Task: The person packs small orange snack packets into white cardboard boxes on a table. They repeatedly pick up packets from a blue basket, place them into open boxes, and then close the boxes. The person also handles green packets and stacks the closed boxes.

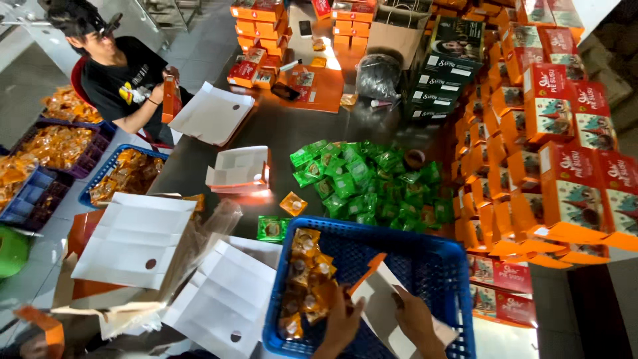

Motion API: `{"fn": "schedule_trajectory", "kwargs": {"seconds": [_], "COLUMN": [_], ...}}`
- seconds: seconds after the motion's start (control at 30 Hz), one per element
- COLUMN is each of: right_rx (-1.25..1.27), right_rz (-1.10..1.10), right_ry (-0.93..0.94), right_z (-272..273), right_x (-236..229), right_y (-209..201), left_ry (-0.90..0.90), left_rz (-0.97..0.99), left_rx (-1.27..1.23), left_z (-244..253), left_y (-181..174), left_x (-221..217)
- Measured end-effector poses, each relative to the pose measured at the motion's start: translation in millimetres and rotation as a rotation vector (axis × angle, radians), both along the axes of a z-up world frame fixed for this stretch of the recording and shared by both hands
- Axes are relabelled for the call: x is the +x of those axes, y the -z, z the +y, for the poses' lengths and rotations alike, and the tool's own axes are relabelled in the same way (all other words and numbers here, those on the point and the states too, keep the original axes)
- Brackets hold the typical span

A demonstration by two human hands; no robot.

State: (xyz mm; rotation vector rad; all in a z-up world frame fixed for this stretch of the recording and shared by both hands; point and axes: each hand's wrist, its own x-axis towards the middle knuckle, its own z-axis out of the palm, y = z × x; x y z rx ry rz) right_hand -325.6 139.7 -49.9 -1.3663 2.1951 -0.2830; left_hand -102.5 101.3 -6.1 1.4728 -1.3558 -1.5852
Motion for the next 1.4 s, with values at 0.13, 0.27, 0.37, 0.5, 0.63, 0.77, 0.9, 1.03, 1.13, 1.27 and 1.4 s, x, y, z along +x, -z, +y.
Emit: {"fn": "schedule_trajectory", "kwargs": {"seconds": [0.13, 0.27, 0.37, 0.5, 0.63, 0.77, 0.9, 1.03, 1.13, 1.27, 1.4], "right_rx": [0.132, 0.056, 0.046, -0.137, -0.229, -0.163, -0.158, -0.145, -0.157, -0.184, -0.194], "right_rz": [0.009, 0.054, 0.100, 0.299, 0.601, 0.078, -0.123, -0.277, -0.388, -0.338, -0.375], "right_ry": [-0.136, -0.422, -0.565, -0.679, -0.720, -0.571, -0.478, -0.450, -0.453, -0.484, -0.383], "right_z": [3, 4, -11, -1, 14, 32, 42, 17, -1, -58, -130], "right_x": [-25, -23, -12, -10, -25, -34, -16, 17, 49, 100, 150], "right_y": [4, 21, 24, 35, 67, 52, 31, 20, 13, 11, 25], "left_ry": [-0.073, -0.153, -0.237, -0.411, -0.490, -0.490, -0.462, -0.453, -0.450, -0.354, -0.543], "left_rz": [-0.256, -0.363, -0.400, -0.473, -0.461, -0.530, -0.641, -0.500, -0.578, -0.503, -0.705], "left_rx": [0.022, 0.183, 0.199, 0.192, 0.030, 0.102, -0.052, 0.027, -0.315, -0.149, -0.828], "left_z": [10, 37, 57, 103, 131, 154, 152, 134, 129, 115, 88], "left_y": [18, 14, 20, 35, 47, 47, 49, 45, 39, 34, 57], "left_x": [3, 20, 28, 23, 10, 6, 24, 38, 42, 57, 77]}}
